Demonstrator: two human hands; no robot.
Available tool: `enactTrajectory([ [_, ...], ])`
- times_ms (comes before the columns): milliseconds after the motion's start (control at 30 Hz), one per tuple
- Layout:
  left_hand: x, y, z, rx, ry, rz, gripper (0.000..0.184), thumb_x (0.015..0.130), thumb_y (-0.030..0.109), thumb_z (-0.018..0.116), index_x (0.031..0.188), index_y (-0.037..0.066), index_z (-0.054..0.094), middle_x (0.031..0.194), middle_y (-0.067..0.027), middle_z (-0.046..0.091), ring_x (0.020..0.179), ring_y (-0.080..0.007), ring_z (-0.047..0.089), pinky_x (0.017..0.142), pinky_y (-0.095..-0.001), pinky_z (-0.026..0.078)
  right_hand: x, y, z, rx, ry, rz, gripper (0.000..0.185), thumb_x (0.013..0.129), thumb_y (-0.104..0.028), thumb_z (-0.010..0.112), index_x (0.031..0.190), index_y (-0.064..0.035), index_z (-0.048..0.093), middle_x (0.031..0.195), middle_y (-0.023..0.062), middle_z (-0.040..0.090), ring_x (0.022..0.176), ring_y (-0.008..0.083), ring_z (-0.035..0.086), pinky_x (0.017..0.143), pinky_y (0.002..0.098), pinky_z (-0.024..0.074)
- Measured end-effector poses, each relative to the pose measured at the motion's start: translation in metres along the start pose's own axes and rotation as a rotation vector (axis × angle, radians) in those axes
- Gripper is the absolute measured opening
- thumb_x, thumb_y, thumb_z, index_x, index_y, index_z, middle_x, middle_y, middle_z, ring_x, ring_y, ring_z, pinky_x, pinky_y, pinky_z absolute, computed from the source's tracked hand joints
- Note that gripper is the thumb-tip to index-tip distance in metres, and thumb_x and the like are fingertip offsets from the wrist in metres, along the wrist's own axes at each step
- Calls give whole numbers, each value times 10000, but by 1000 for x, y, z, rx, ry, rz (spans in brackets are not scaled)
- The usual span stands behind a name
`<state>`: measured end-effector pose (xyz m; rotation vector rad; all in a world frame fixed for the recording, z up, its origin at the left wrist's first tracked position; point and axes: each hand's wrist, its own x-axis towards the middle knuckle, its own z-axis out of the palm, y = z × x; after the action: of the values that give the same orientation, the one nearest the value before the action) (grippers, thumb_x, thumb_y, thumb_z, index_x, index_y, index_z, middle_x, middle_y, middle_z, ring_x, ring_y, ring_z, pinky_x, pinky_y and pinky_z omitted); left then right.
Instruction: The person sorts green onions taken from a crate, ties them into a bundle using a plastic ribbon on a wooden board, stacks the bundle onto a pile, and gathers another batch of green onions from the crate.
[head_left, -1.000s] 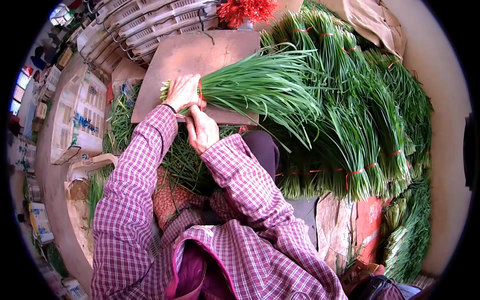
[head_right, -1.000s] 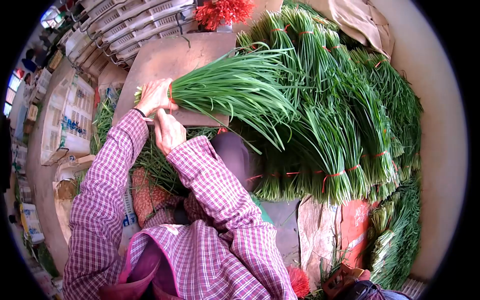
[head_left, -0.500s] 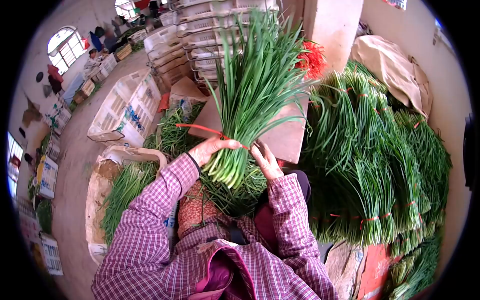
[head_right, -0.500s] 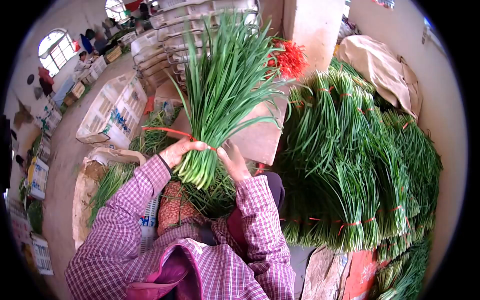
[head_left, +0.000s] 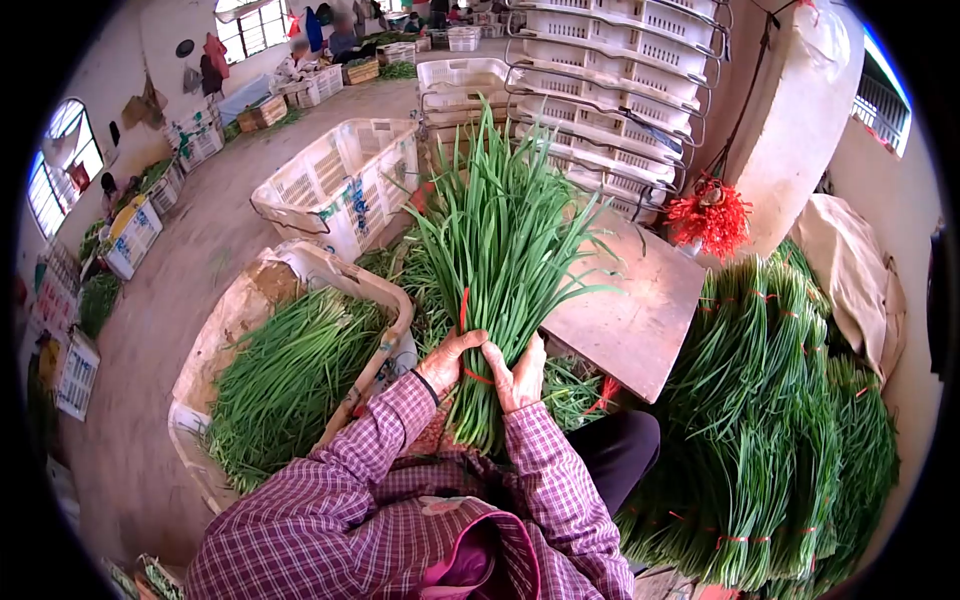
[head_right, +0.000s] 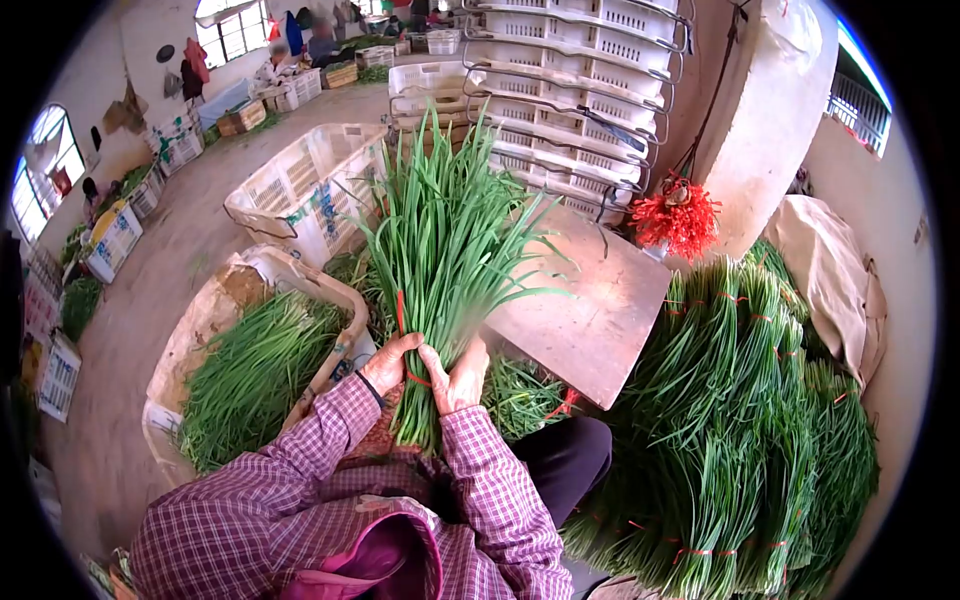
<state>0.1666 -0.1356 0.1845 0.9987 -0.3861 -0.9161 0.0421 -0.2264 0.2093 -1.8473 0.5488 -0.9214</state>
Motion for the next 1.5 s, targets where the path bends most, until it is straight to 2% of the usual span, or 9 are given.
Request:
enactTrajectory([
  [167,-11,6,-8,-125,-69,-105,609,654,242,805,1192,60,584,1143,-60,621,1003,-218,599,907,-372,492,13,-5,7,366,35,-2,851,740,-334,797,1346,52,341,1264,221,494,1149,323,500,989,405,390],
  [400,-30,14,-24,133,-146,-105,830,629,298,778,1363,81,456,1272,-69,544,1167,-232,492,1021,-382,357,77,-16,-38,389,333,289,635,756,-259,769,1240,44,490,1133,219,612,943,256,626,822,420,541],
  [467,-31,15,-33,142,-160,-119,831,627,294,775,1364,79,456,1281,-64,538,1165,-228,489,1022,-377,350,107,29,-65,553,318,81,634,808,-193,736,1322,19,432,1134,156,592,999,260,581,916,393,472],
  [600,-36,18,-40,144,-172,-79,851,628,297,777,1378,78,442,1285,-65,537,1173,-219,494,1025,-375,359,135,28,-141,610,561,-56,394,878,-175,670,1209,-26,517,915,67,612,723,113,586,669,262,497],
  [800,-40,22,-45,237,-166,-135,860,620,272,792,1379,79,437,1270,-85,548,1164,-233,512,1006,-394,400,90,-89,-128,-306,404,-505,48,827,-137,676,870,-118,665,929,55,628,926,204,565,840,365,441],
  [967,-46,25,-38,282,-149,-125,766,612,248,771,1299,37,506,1188,-90,592,1090,-222,553,976,-366,426,91,-101,-88,-634,209,-657,191,678,-202,740,818,-118,640,1094,23,578,1059,264,514,991,493,334],
  [1200,-51,30,-35,346,-154,-123,881,570,314,801,1339,46,464,1239,-101,538,1150,-251,493,999,-408,384,96,-85,-73,-697,228,-663,165,718,-137,679,856,-62,627,1079,31,585,1086,271,502,979,477,335],
  [1333,-55,34,-31,374,-167,-74,893,571,322,800,1343,37,454,1244,-101,532,1166,-252,479,1011,-408,368,123,-61,-98,-732,509,-655,121,818,-159,627,862,-48,608,989,69,605,1002,281,539,932,424,363],
  [1500,-61,34,-39,423,-189,-76,887,578,256,788,1360,35,432,1277,-98,517,1197,-254,462,1045,-405,336,120,-90,-155,-366,374,-363,268,893,-252,613,769,-15,617,716,94,602,751,225,586,796,366,428],
])
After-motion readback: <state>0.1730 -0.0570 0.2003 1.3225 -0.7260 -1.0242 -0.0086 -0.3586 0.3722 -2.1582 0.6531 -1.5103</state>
